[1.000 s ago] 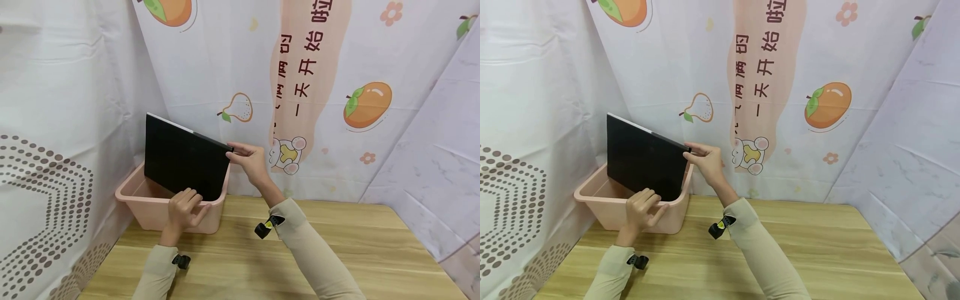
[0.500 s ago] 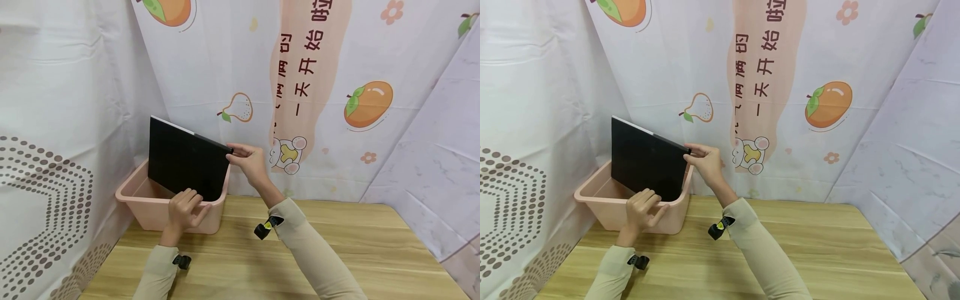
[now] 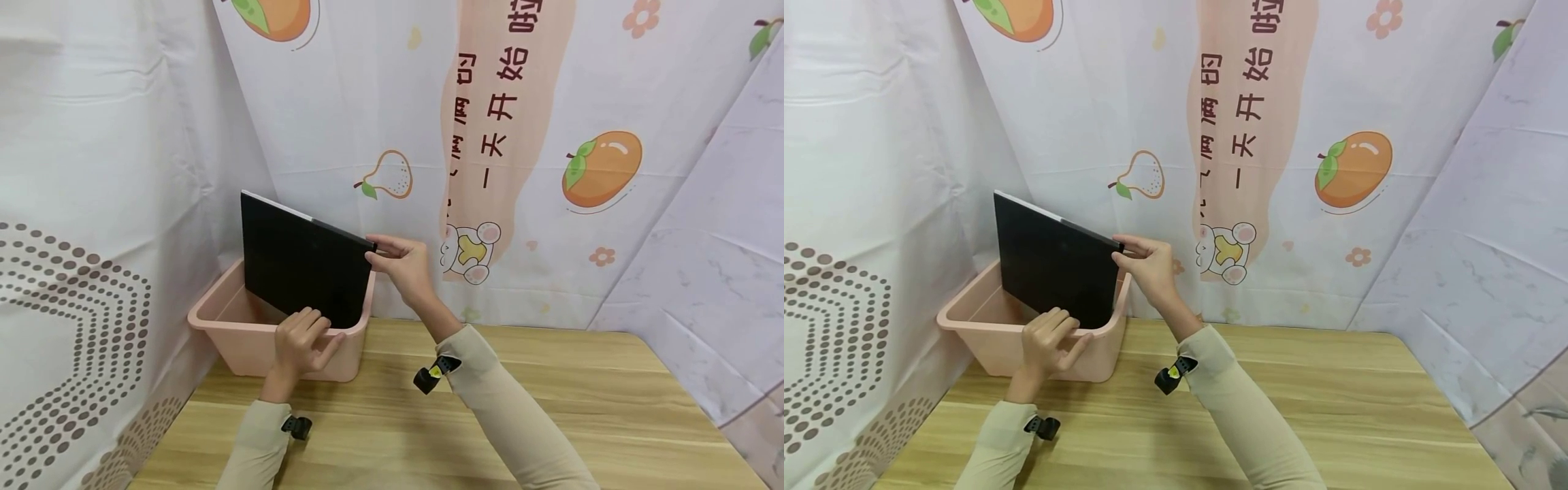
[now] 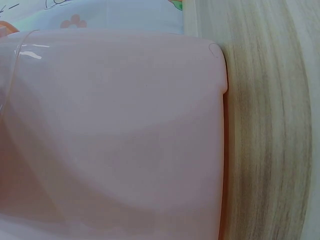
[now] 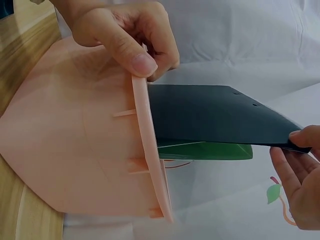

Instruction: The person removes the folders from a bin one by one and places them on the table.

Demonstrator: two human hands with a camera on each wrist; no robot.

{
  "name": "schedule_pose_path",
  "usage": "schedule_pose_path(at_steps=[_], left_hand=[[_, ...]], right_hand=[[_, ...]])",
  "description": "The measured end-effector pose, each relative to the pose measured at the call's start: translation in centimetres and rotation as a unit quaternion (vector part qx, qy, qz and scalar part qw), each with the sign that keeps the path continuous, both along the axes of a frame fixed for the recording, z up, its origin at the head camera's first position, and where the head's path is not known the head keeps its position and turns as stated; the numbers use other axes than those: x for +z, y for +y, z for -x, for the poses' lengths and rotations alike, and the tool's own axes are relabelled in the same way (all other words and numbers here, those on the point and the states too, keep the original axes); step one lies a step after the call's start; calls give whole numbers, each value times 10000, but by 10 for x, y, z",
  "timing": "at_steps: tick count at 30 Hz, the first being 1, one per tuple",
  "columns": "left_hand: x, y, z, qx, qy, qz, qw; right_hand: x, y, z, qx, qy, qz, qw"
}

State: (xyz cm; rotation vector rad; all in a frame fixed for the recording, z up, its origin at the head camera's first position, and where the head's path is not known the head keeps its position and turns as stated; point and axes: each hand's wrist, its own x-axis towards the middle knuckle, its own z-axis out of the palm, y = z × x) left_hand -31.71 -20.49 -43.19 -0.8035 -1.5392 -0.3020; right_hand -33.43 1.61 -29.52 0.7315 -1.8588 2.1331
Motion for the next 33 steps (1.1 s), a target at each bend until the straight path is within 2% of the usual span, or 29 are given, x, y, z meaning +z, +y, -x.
schedule_pose_path(at_steps=[9,17,23,33], left_hand=[[1,-1,1,-54,60,9,10000],[1,0,0,-43,64,8,10000],[1,1,0,-6,61,33,10000],[0,0,0,49,38,40,10000]], right_hand=[[0,-1,0,-2,68,-15,10000],[0,-6,0,-122,-38,-79,9999],[3,-14,1,44,-54,-92,9999],[8,-30,-3,310,383,-561,9972]])
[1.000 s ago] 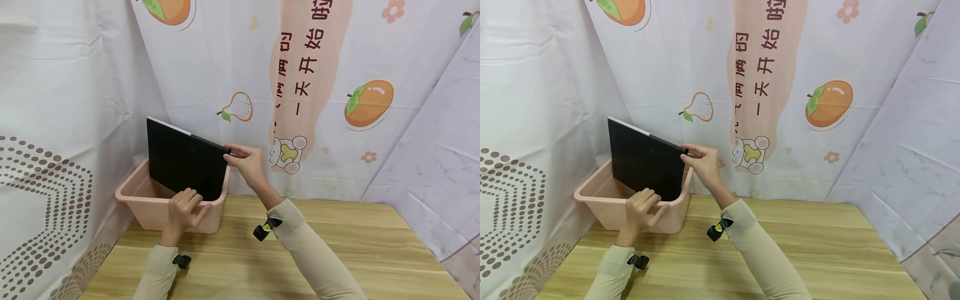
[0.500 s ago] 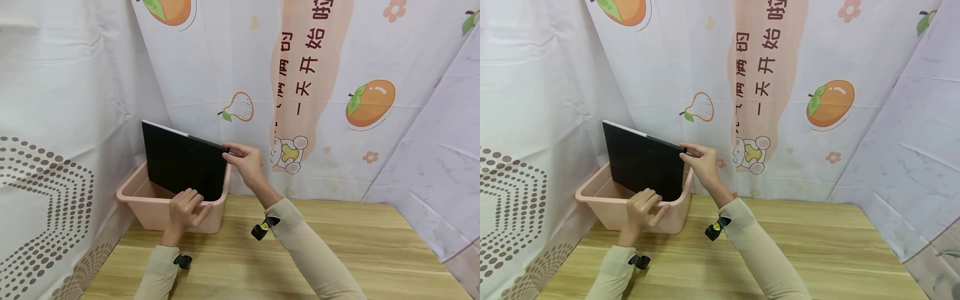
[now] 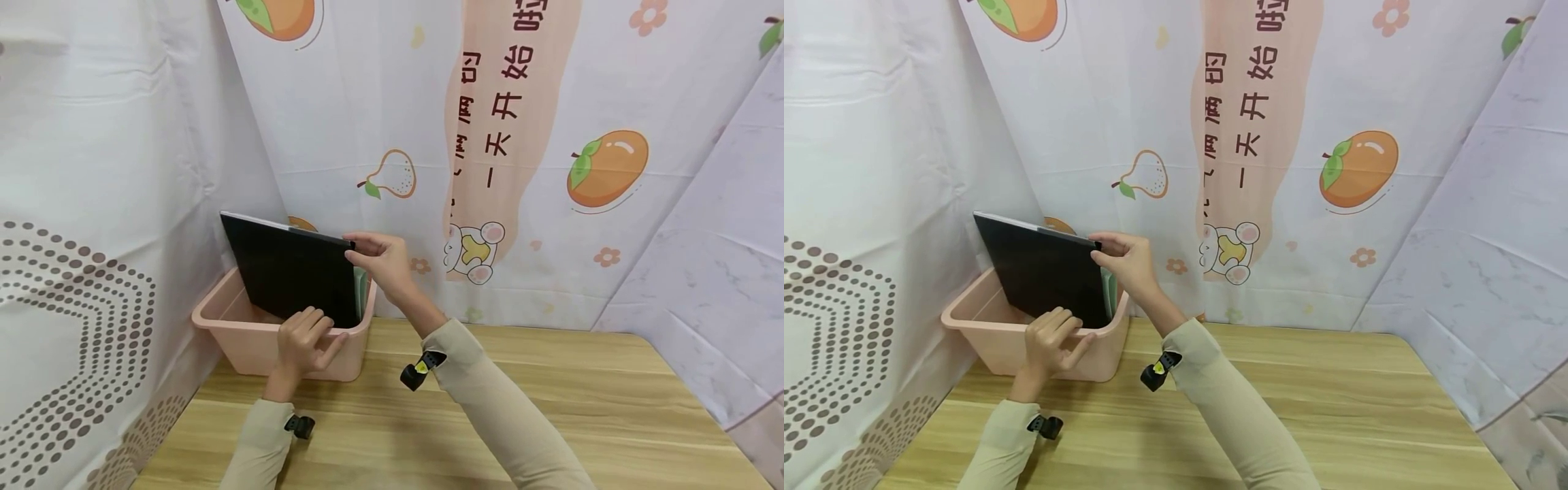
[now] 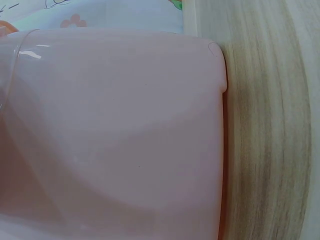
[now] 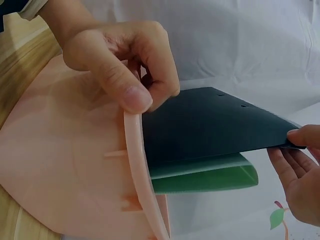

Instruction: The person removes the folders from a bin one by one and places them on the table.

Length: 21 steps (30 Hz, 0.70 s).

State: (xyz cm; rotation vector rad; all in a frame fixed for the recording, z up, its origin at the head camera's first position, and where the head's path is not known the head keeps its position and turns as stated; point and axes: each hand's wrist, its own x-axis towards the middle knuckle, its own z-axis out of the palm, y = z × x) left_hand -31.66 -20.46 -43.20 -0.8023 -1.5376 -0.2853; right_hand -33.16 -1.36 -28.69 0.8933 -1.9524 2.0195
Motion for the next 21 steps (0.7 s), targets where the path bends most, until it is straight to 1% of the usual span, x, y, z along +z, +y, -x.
schedule_pose_path(at_steps=[4,7,13,17,21], left_hand=[[-1,0,0,14,-2,-36,10000],[-1,0,1,-31,36,-54,10000],[0,0,1,-71,60,-46,9999],[0,0,0,-56,52,-58,10000],[0,0,1,-68,48,-73,9999]], right_hand=[[1,-4,-3,192,116,-111,9997],[1,-5,-6,260,161,-190,9994],[1,-6,-8,235,148,-220,9994],[3,-3,-8,259,305,-241,9989],[3,3,-5,177,405,-230,9988]])
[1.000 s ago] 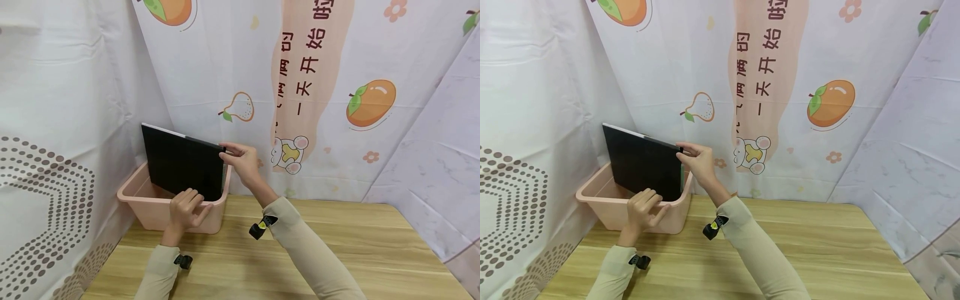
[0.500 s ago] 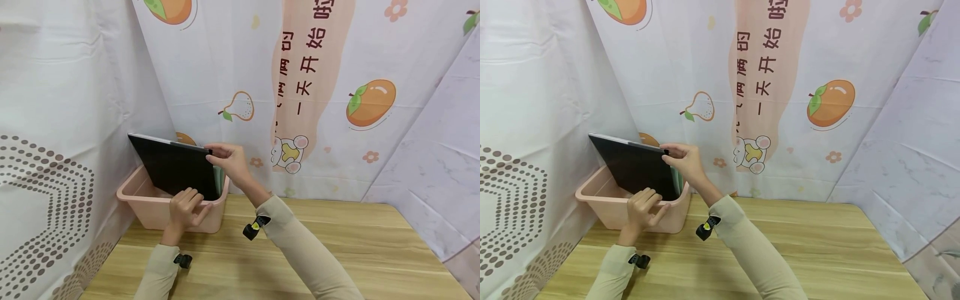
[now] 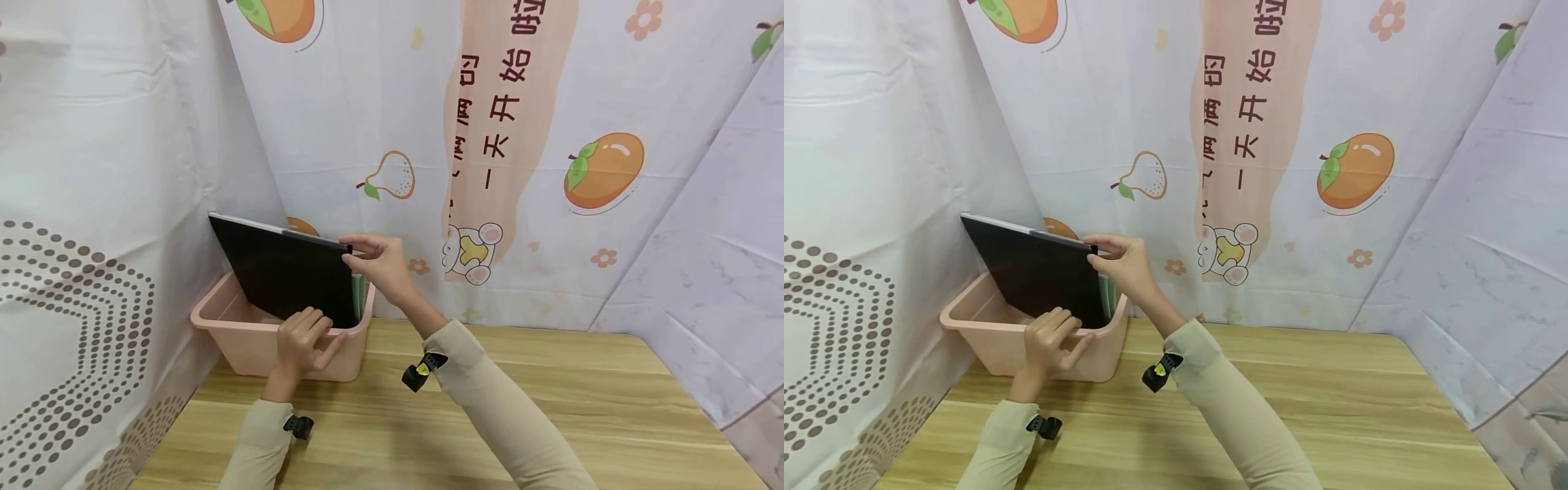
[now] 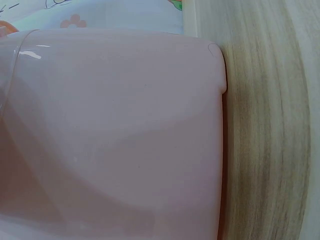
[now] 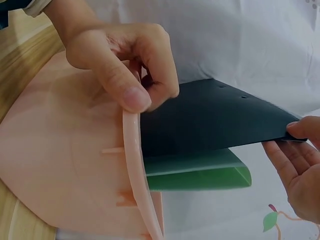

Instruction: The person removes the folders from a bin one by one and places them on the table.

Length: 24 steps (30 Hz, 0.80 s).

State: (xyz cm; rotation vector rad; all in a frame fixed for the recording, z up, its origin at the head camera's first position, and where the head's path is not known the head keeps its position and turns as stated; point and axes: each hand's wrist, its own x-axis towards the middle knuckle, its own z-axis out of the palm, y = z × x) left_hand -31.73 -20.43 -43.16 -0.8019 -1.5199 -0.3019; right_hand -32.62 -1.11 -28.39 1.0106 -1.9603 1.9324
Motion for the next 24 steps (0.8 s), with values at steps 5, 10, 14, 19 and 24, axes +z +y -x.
schedule_pose_path(at_steps=[5,10,14,19,24], left_hand=[[0,0,0,12,0,20,10000],[0,0,1,-14,23,34,10000],[0,0,1,-68,67,33,9999],[0,0,1,-107,99,16,9999],[1,1,1,-130,136,17,9998]], right_hand=[[-1,9,2,-153,-263,115,9995],[-5,19,5,-251,-566,368,9974],[-8,24,8,-257,-678,577,9957],[-8,26,8,-217,-617,722,9952],[-6,27,8,-241,-464,805,9954]])
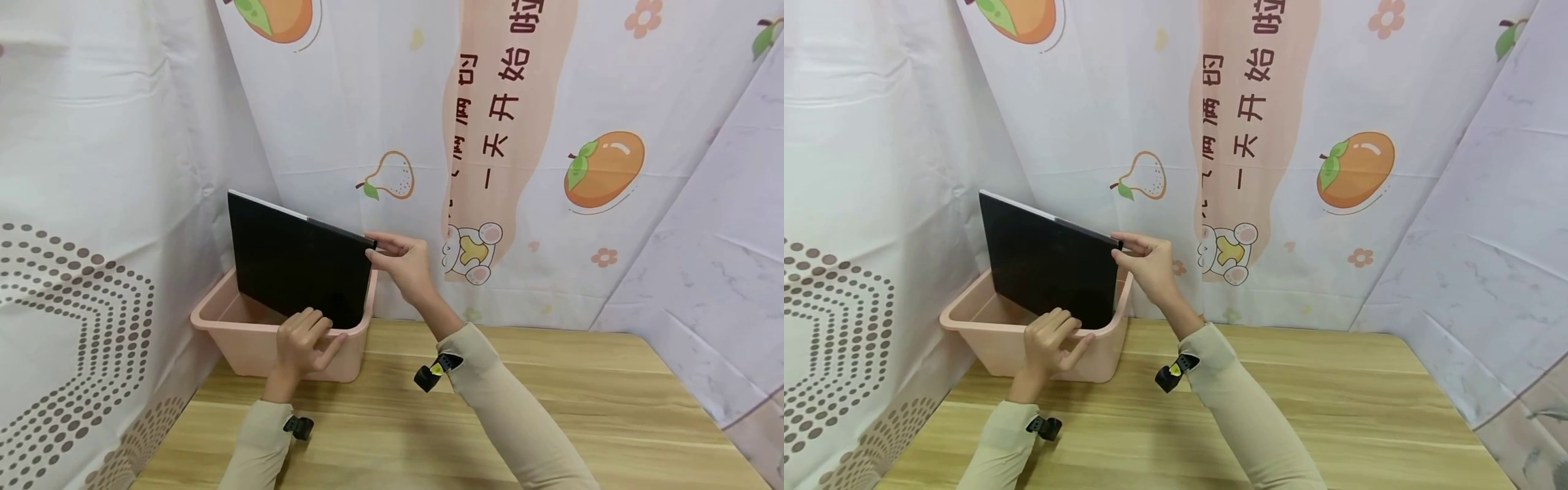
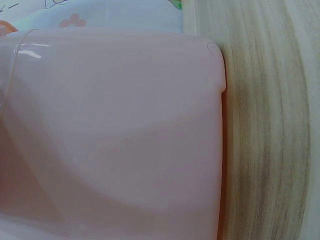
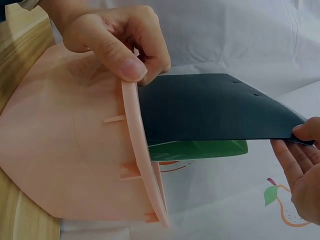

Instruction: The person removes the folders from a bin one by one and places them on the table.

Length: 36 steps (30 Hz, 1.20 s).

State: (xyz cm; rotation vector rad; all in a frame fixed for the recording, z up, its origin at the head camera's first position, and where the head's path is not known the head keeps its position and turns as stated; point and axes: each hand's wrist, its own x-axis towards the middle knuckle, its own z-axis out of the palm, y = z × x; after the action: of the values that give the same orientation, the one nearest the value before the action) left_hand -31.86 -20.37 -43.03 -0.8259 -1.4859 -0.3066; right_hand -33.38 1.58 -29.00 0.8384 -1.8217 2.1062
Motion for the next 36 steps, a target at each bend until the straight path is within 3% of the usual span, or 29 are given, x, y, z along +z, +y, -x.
schedule_pose_path(at_steps=[20,36], left_hand=[[0,0,0,-18,34,-17,10000],[1,0,0,-33,64,-7,10000]], right_hand=[[8,5,1,-10,184,121,9998],[10,12,4,205,145,260,9993]])
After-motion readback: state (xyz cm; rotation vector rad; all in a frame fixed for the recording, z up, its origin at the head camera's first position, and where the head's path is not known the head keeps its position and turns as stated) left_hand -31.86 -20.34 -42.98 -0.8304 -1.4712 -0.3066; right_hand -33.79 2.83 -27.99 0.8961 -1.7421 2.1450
